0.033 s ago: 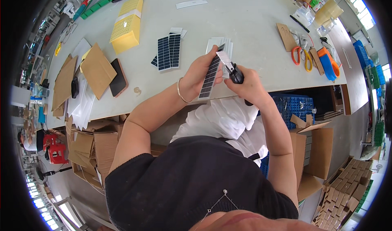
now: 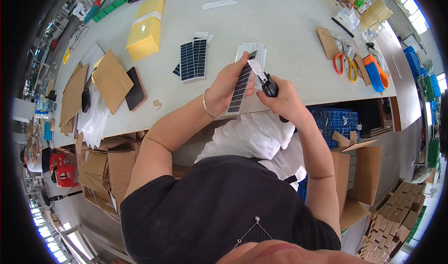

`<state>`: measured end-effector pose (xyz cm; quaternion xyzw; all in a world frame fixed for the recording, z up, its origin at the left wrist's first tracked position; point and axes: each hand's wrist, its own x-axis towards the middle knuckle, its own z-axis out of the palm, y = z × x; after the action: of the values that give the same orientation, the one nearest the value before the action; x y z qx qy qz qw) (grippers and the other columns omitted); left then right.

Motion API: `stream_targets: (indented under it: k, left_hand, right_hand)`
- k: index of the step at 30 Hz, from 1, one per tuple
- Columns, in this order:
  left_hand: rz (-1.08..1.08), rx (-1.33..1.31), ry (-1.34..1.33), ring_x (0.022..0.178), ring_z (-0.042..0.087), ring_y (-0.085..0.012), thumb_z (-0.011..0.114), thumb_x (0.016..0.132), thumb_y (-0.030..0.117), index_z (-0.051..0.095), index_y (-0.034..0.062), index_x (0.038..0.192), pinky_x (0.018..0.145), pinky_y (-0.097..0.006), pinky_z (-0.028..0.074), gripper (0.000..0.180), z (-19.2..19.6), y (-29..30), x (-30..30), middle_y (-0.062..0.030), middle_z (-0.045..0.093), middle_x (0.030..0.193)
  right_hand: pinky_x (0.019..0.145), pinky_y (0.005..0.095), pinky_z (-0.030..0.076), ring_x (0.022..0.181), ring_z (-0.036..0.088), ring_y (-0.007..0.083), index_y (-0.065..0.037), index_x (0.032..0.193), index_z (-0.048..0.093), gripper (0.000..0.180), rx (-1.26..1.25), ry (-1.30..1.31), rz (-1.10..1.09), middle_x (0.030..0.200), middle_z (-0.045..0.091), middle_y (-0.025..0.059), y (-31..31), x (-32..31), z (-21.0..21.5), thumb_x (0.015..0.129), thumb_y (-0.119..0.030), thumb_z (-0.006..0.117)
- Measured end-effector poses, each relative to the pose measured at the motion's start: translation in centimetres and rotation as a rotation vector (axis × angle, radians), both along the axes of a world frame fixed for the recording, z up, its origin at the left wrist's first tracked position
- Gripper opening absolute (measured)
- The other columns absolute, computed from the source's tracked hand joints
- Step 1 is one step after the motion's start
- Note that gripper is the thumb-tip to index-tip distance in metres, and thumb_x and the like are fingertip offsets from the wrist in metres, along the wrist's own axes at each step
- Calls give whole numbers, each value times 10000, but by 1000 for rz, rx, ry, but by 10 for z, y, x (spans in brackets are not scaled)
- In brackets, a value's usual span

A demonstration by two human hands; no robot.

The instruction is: The person trims the edges of small solar panels with a utility knife, stacks and arranges the panels and white backing plates on the table, and gathers the processed pieces.

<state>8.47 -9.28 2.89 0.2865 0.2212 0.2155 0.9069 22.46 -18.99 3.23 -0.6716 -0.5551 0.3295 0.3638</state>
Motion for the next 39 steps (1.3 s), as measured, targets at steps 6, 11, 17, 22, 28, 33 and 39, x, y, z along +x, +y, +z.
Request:
stream_targets:
  k: [6,11,17,22,28,33,39]
  left_hand:
    - [101,119,77,410,298,-86,414,944,411,430,123,636,398,-234,246,422,-1,-9,-6,34,323,474]
    - [138,38,76,418,311,-78,443,926,436,400,130,612,403,-237,271,441,-4,-4,0,40,347,506]
    - [-52,1,-96,398,276,-56,362,955,431,405,132,633,394,-196,233,441,1,-9,1,50,355,496]
    - [-88,-78,-109,403,272,-49,367,957,416,422,133,645,402,-195,239,425,-4,-8,6,53,358,500]
    - [30,68,-91,398,270,-66,407,940,432,427,134,618,404,-207,222,439,-7,-3,5,49,358,501]
    - [160,-26,-14,400,279,-71,424,933,437,428,132,610,404,-218,219,443,-11,14,1,43,352,477]
    - [106,-13,-73,389,254,-64,417,933,444,423,129,637,389,-203,220,432,-6,14,-3,45,324,483]
  right_hand:
    - [578,408,435,598,538,380,13,777,531,209,16,-96,80,621,548,202,-18,-11,5,722,-166,626]
    - [568,369,442,543,507,310,4,814,556,219,37,-51,229,587,520,175,-20,-8,7,719,-172,644]
    - [504,302,417,503,452,124,31,864,584,247,-64,51,-43,550,483,79,2,18,19,720,-162,639]
    - [397,252,412,429,499,94,28,847,566,204,-46,61,25,555,511,33,6,11,18,744,-139,624]
    - [456,288,440,466,531,158,5,851,580,176,-160,146,107,583,545,64,-5,1,13,742,-132,598]
    - [691,446,470,780,595,360,-55,873,599,221,-156,-321,624,764,614,182,-33,-32,14,681,-162,599]
    - [529,332,443,511,532,206,8,792,562,214,-71,119,341,571,531,112,-21,2,31,695,-163,646]
